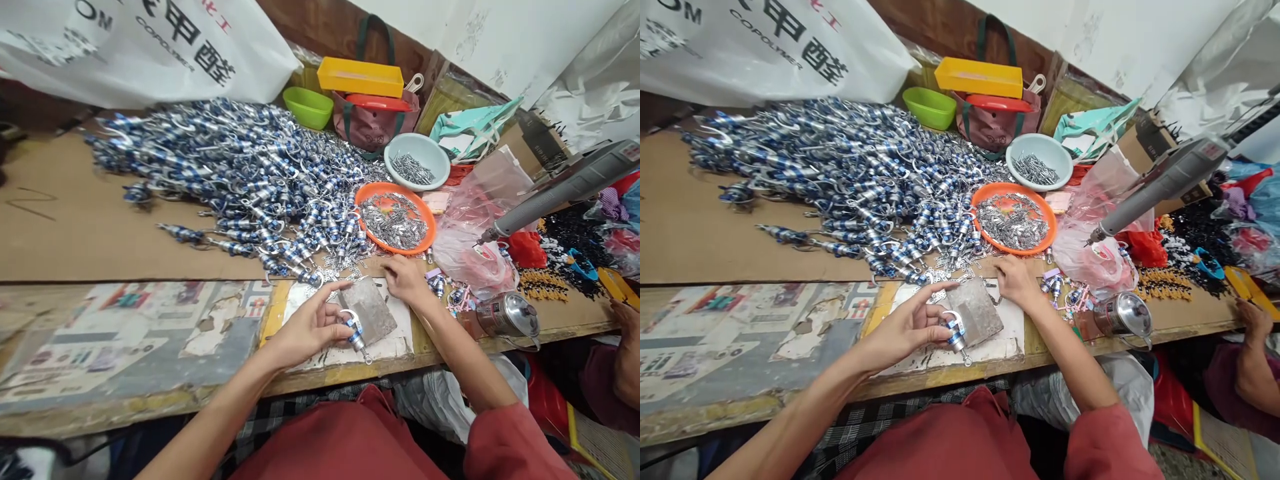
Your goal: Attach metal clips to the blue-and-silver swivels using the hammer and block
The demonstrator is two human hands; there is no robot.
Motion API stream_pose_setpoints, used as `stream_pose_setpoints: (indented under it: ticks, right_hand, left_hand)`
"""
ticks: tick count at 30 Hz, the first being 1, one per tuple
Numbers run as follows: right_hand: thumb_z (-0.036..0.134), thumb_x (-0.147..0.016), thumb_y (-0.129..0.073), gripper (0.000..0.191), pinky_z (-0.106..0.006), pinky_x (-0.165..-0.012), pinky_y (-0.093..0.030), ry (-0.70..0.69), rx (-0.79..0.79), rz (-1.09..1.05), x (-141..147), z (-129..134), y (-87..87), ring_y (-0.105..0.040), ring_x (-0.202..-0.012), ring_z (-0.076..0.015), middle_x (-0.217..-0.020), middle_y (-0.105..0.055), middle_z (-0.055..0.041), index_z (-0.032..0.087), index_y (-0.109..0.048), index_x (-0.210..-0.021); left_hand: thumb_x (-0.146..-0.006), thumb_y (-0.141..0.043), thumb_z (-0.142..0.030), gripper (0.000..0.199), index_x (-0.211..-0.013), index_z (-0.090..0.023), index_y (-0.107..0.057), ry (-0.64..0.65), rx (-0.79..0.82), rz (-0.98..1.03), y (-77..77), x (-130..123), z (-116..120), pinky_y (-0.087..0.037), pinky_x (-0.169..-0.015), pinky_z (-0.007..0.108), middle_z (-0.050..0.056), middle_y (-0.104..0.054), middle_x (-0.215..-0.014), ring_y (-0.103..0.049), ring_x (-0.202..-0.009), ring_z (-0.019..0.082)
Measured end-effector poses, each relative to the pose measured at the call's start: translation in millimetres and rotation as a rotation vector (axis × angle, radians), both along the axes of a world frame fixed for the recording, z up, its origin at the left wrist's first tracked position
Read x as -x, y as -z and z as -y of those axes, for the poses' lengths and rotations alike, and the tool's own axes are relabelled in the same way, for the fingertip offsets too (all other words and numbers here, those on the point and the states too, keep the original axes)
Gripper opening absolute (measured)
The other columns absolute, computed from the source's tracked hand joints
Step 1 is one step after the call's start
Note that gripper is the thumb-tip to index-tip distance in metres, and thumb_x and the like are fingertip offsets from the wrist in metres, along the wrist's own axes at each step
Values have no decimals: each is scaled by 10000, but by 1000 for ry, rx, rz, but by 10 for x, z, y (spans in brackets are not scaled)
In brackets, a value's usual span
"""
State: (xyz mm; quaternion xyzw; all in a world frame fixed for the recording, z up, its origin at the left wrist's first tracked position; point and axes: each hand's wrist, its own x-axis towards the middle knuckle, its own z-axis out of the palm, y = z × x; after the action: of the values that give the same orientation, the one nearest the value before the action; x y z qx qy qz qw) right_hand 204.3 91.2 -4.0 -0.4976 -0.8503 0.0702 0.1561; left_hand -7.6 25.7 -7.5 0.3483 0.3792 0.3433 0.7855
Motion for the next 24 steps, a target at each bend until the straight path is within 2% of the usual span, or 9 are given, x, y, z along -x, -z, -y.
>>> stream_pose_setpoints:
  ticks: [2,4,6,8,10,13,18,21,24]
  right_hand:
    - [117,-827,-465,167,-268,-728,-477,-29,-39,-162,51,213,-93,-585,-796,-148,-844,-643,-54,153,-614,-892]
    - [127,-829,-482,143,-263,-709,-487,-129,-87,-337,144,471,-149,-599,-767,-137,-814,-654,-31,182,-608,-869]
    - [84,-827,-443,218,-274,-699,-491,-249,-167,-365,244,692,-150,-607,-791,-146,-834,-663,-43,191,-608,-922]
    - [46,-816,-408,298,-289,-677,-487,-302,-224,-298,311,823,-121,-600,-792,-163,-846,-660,-64,179,-599,-1003]
    - [33,-808,-399,312,-299,-657,-479,-277,-216,-232,324,866,-106,-583,-766,-177,-835,-649,-81,153,-603,-1011]
    - [38,-811,-405,263,-291,-641,-472,-219,-110,-183,266,846,-173,-562,-734,-177,-797,-627,-86,129,-629,-913]
    - [13,-788,-433,286,-260,-652,-458,-266,80,-86,238,793,-320,-552,-728,-159,-769,-603,-60,146,-665,-888]
    - [38,-791,-470,290,-238,-644,-450,-225,163,-143,330,755,-286,-549,-716,-138,-763,-600,-38,178,-683,-930]
    - [81,-786,-519,235,-225,-612,-442,-109,217,-264,426,734,-211,-549,-673,-126,-712,-599,-21,181,-701,-895]
  left_hand:
    - [-567,-719,-126,786,-1243,-225,-330,-3,6,11,5,-5,2,-525,-587,291,-51,-558,-695,-611,-608,129]
    - [-565,-718,-124,802,-1255,-223,-322,0,5,28,11,-10,2,-521,-576,283,-51,-561,-690,-605,-597,126]
    - [-568,-717,-125,815,-1268,-223,-312,2,3,34,17,-11,1,-521,-581,284,-55,-563,-682,-597,-590,119]
    - [-573,-715,-130,818,-1276,-217,-305,1,-2,34,20,-9,1,-518,-586,285,-57,-565,-671,-592,-588,117]
    - [-576,-715,-133,814,-1277,-210,-307,-4,-9,27,16,-7,4,-513,-586,279,-56,-568,-665,-593,-592,119]
    - [-573,-718,-136,811,-1272,-209,-313,-3,-9,20,-1,-8,10,-507,-573,266,-58,-564,-675,-591,-588,114]
    - [-571,-716,-133,810,-1270,-202,-311,3,-8,32,-16,-15,6,-512,-573,259,-61,-567,-671,-592,-584,109]
    - [-575,-719,-145,836,-1287,-189,-283,10,-23,38,-7,-19,2,-516,-571,263,-43,-599,-678,-602,-589,119]
    - [-577,-726,-152,845,-1293,-181,-279,20,-31,20,1,-19,4,-521,-582,274,-26,-618,-693,-611,-603,130]
